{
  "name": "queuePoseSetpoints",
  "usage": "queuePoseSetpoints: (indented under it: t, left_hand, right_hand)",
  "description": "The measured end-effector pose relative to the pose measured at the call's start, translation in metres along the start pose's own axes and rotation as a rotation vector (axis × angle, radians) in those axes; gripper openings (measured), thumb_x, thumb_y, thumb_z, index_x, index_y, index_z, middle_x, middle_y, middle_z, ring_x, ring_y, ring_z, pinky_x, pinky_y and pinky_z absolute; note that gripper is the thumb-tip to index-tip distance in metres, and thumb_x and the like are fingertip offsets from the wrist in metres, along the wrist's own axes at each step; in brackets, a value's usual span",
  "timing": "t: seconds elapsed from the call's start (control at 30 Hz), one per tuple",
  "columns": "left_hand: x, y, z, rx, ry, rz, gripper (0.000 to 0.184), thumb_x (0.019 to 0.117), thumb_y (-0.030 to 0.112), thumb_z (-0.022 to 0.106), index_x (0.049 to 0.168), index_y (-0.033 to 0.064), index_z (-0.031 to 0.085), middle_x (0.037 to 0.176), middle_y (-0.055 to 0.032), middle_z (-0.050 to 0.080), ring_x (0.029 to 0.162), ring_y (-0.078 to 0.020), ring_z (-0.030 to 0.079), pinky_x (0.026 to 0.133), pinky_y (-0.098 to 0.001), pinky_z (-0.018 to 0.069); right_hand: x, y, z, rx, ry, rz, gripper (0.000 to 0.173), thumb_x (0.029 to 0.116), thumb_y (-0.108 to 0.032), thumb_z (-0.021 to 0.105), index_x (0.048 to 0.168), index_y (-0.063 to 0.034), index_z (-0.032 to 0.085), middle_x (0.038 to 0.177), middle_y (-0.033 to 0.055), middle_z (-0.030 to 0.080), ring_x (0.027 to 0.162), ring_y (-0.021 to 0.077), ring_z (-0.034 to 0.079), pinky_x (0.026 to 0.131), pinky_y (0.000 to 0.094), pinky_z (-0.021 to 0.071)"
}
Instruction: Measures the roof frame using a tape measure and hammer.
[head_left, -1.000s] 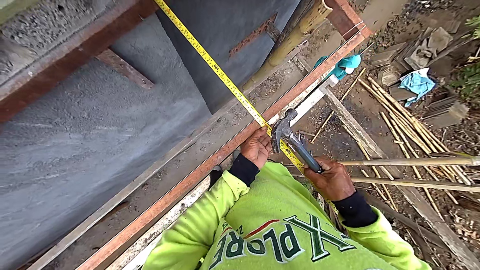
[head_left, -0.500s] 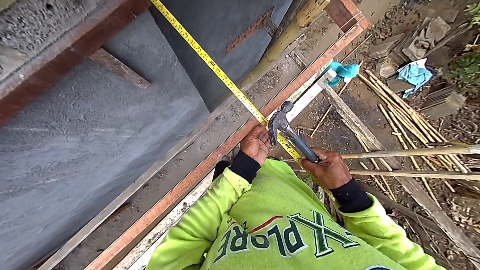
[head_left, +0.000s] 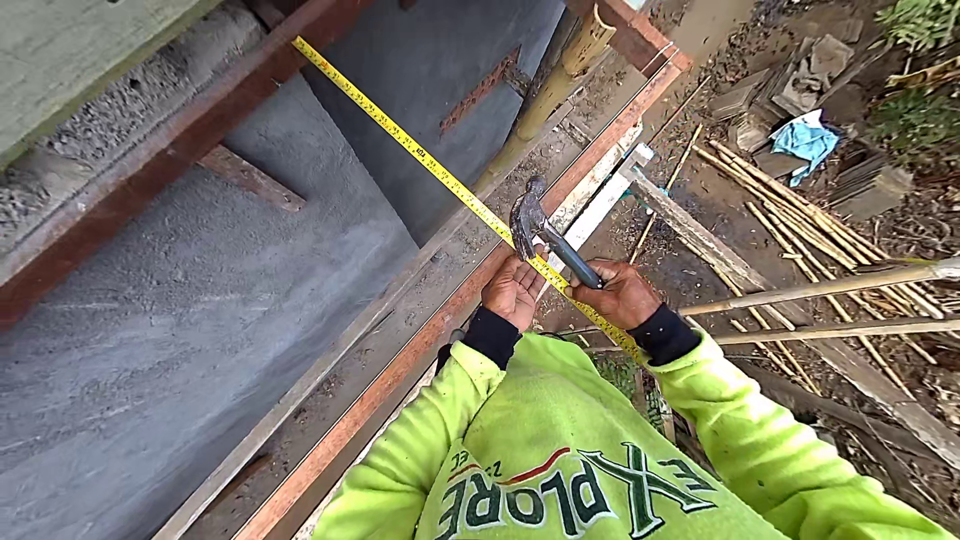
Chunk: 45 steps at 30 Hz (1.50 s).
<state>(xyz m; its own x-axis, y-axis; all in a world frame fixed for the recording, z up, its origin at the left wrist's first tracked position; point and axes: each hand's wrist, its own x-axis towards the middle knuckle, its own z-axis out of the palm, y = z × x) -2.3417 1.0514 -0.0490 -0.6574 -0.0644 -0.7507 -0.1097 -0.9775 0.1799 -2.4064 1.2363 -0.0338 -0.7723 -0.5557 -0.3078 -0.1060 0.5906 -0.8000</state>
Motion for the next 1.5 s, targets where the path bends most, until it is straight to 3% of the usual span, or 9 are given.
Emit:
queuePoseSetpoints:
  t: [0.23, 0.47, 0.53, 0.6, 0.7, 0.83, 1.0, 1.13, 1.5]
  left_hand:
    - [0.001, 0.008, -0.020, 0.115, -0.187, -0.028, 0.037, 0.1082, 0.017, 0.048, 0.144, 0.0079, 0.051, 0.145, -0.0129, 0.058, 0.129, -0.0280, 0.060, 0.105, -0.0464, 0.0515]
    - [-0.021, 0.006, -0.010, 0.486, -0.165, 0.001, 0.032, 0.1091, 0.015, 0.045, 0.134, 0.0009, 0.059, 0.133, -0.0156, 0.067, 0.117, -0.0274, 0.068, 0.094, -0.0429, 0.0570]
    - [-0.042, 0.005, -0.006, 0.858, -0.366, 0.292, 0.025, 0.1010, 0.000, 0.053, 0.121, -0.0082, 0.065, 0.119, -0.0183, 0.072, 0.106, -0.0240, 0.072, 0.090, -0.0369, 0.0600]
    - [-0.040, 0.013, -0.002, 1.216, -0.546, 0.855, 0.023, 0.0924, 0.005, 0.066, 0.112, -0.0067, 0.072, 0.113, -0.0141, 0.075, 0.109, -0.0185, 0.071, 0.097, -0.0333, 0.0583]
    - [-0.013, 0.035, 0.010, 1.813, -0.336, 1.336, 0.037, 0.0903, 0.024, 0.070, 0.121, 0.0049, 0.074, 0.129, -0.0131, 0.070, 0.130, -0.0373, 0.058, 0.110, -0.0553, 0.0436]
    - [0.004, 0.038, 0.023, 2.301, -0.120, 0.999, 0.056, 0.0959, 0.026, 0.067, 0.148, 0.0104, 0.055, 0.154, -0.0157, 0.050, 0.145, -0.0392, 0.044, 0.117, -0.0624, 0.0293]
    - [0.008, 0.041, 0.016, 2.261, -0.087, 1.065, 0.049, 0.0989, 0.020, 0.062, 0.146, 0.0061, 0.056, 0.151, -0.0199, 0.052, 0.141, -0.0409, 0.048, 0.116, -0.0636, 0.0326]
    - [0.010, 0.040, 0.015, 2.230, -0.049, 1.126, 0.052, 0.0977, 0.020, 0.064, 0.146, 0.0056, 0.055, 0.148, -0.0193, 0.055, 0.137, -0.0413, 0.051, 0.114, -0.0636, 0.0345]
    - [-0.003, 0.049, 0.040, 2.394, 0.204, 0.659, 0.081, 0.0938, 0.038, 0.073, 0.159, 0.0097, 0.034, 0.123, -0.0287, 0.067, 0.113, -0.0477, 0.066, 0.095, -0.0657, 0.0486]
  right_hand:
    - [-0.043, 0.026, -0.003, 0.164, 0.127, -0.019, 0.011, 0.0873, -0.020, 0.074, 0.089, -0.0089, 0.071, 0.073, -0.0070, 0.064, 0.063, -0.0021, 0.055, 0.060, 0.0204, 0.0466]
    - [-0.113, 0.046, 0.003, 0.313, 0.459, -0.040, 0.008, 0.0872, -0.017, 0.074, 0.084, -0.0103, 0.070, 0.076, -0.0073, 0.067, 0.064, -0.0022, 0.058, 0.059, 0.0183, 0.0490]
    - [-0.131, 0.054, 0.008, 0.277, 0.605, -0.019, 0.010, 0.0871, -0.018, 0.075, 0.086, -0.0088, 0.070, 0.076, -0.0064, 0.068, 0.064, -0.0019, 0.058, 0.059, 0.0186, 0.0502]
    - [-0.153, 0.062, 0.014, 0.215, 0.744, 0.026, 0.013, 0.0866, -0.019, 0.074, 0.087, -0.0067, 0.071, 0.077, -0.0055, 0.068, 0.064, -0.0031, 0.059, 0.059, 0.0173, 0.0505]
    - [-0.179, 0.074, 0.022, 0.159, 0.866, 0.127, 0.019, 0.0864, -0.023, 0.072, 0.089, -0.0045, 0.070, 0.076, -0.0041, 0.067, 0.063, -0.0036, 0.058, 0.059, 0.0168, 0.0502]
    - [-0.194, 0.096, 0.028, 0.028, 0.933, 0.339, 0.024, 0.0867, -0.022, 0.069, 0.092, 0.0011, 0.070, 0.076, 0.0070, 0.066, 0.065, 0.0092, 0.059, 0.063, 0.0330, 0.0500]
    - [-0.221, 0.129, 0.063, 0.032, 0.744, 0.816, 0.026, 0.0973, -0.020, 0.069, 0.110, 0.0028, 0.072, 0.100, 0.0259, 0.072, 0.096, 0.0399, 0.069, 0.091, 0.0632, 0.0488]
    - [-0.244, 0.167, 0.110, 0.081, 0.538, 1.095, 0.030, 0.0988, -0.023, 0.067, 0.119, -0.0010, 0.072, 0.113, 0.0267, 0.071, 0.113, 0.0447, 0.066, 0.101, 0.0662, 0.0451]
    - [-0.308, 0.191, 0.220, 0.285, 0.229, 1.428, 0.041, 0.1027, -0.034, 0.061, 0.134, -0.0080, 0.067, 0.134, 0.0235, 0.066, 0.132, 0.0408, 0.058, 0.112, 0.0617, 0.0401]
